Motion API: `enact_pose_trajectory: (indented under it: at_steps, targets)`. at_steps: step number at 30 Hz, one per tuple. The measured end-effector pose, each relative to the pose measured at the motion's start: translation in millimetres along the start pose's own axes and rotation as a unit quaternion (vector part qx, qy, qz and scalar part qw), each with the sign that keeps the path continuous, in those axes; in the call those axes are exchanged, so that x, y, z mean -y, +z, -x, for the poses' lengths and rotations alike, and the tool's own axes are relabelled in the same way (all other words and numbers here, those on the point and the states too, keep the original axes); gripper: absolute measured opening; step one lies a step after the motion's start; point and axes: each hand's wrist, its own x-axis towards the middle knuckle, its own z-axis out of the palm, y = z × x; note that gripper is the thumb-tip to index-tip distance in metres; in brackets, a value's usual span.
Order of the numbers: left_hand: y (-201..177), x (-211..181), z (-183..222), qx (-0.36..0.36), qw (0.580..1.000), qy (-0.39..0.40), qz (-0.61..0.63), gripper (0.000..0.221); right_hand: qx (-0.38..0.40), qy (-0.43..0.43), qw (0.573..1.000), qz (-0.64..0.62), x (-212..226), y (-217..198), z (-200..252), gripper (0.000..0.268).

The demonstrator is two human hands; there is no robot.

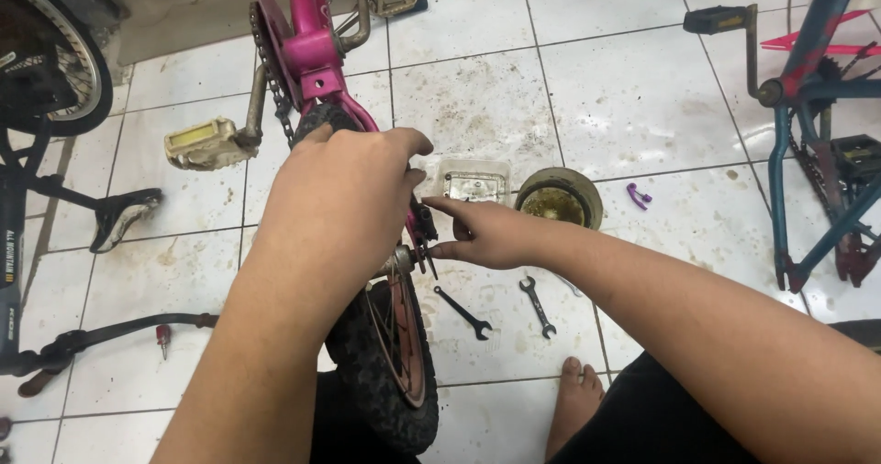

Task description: Tightening the rear wheel axle nuts on a pink bicycle using wrenches while ensuring proper wheel alignment.

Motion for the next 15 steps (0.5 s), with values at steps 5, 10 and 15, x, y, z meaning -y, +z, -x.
enact_pose_trajectory:
  at_steps: [5,10,15]
  targets:
    - [-5,-3,14,0.027,0.999,0.031,0.020,0.028,0.030,0.035,0.997,-0.066,1,-2,2,0.073]
    - [-10,3,30,-0.010,0.998,0.060,0.027,0.021,0.052,0.067,0.974,-0.211,10,-14,10,0.074]
    - [-20,4,38,0.036,0.994,0.039,0.092,0.011,0.048,0.074,0.949,-0.304,9,-17,7,0.064]
